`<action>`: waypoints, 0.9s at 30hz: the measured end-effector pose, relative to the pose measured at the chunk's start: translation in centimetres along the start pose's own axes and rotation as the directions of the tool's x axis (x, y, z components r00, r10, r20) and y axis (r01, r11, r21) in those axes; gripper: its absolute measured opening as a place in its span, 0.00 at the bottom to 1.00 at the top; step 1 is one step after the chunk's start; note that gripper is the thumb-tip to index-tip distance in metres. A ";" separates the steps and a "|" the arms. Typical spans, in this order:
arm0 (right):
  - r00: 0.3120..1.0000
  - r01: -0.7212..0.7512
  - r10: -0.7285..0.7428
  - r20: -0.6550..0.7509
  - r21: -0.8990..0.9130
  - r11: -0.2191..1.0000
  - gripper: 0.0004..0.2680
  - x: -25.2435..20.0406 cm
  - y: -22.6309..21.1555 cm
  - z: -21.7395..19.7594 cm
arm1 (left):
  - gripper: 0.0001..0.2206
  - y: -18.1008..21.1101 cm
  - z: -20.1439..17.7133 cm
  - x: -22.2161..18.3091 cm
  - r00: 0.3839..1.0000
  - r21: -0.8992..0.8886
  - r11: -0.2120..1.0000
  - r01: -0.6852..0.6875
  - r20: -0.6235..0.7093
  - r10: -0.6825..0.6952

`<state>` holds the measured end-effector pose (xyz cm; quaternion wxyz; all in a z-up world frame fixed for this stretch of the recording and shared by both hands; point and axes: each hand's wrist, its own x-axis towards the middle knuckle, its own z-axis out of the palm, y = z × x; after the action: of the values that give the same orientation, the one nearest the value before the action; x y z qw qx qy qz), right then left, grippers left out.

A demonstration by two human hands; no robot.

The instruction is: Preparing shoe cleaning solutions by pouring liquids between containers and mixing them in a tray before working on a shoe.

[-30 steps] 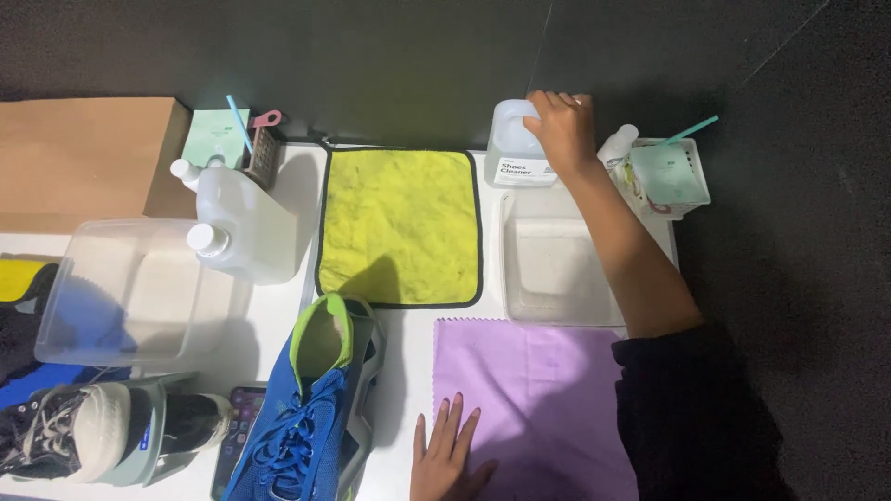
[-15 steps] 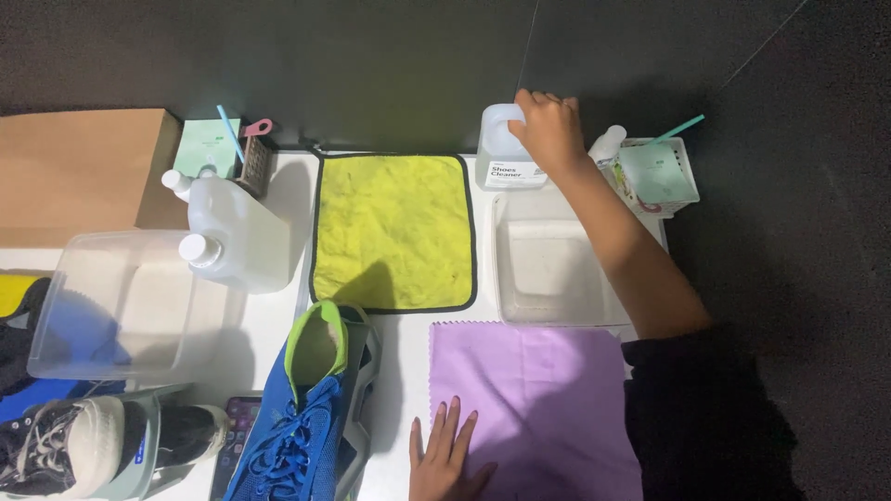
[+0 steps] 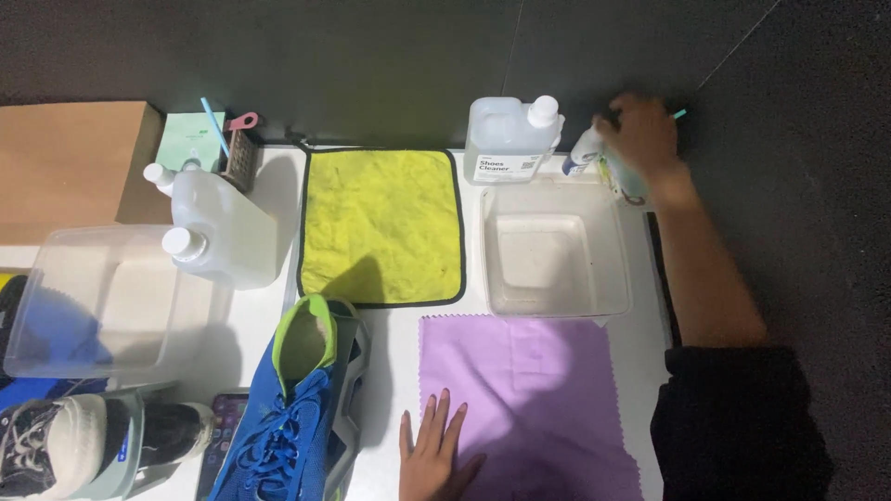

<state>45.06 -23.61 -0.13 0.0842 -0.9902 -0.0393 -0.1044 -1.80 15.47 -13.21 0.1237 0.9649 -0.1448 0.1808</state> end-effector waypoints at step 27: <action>0.907 0.050 0.192 -0.374 0.550 0.834 0.11 -15.4 -7.7 -11.2 | 0.20 0.7 -5.6 4.2 0.980 -0.702 0.702 0.120 -0.027 -0.195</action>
<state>27.05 -18.94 8.56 0.3741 -0.8798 -0.0111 -0.2931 -0.02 15.46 -6.35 0.4996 0.8458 -0.1129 0.1496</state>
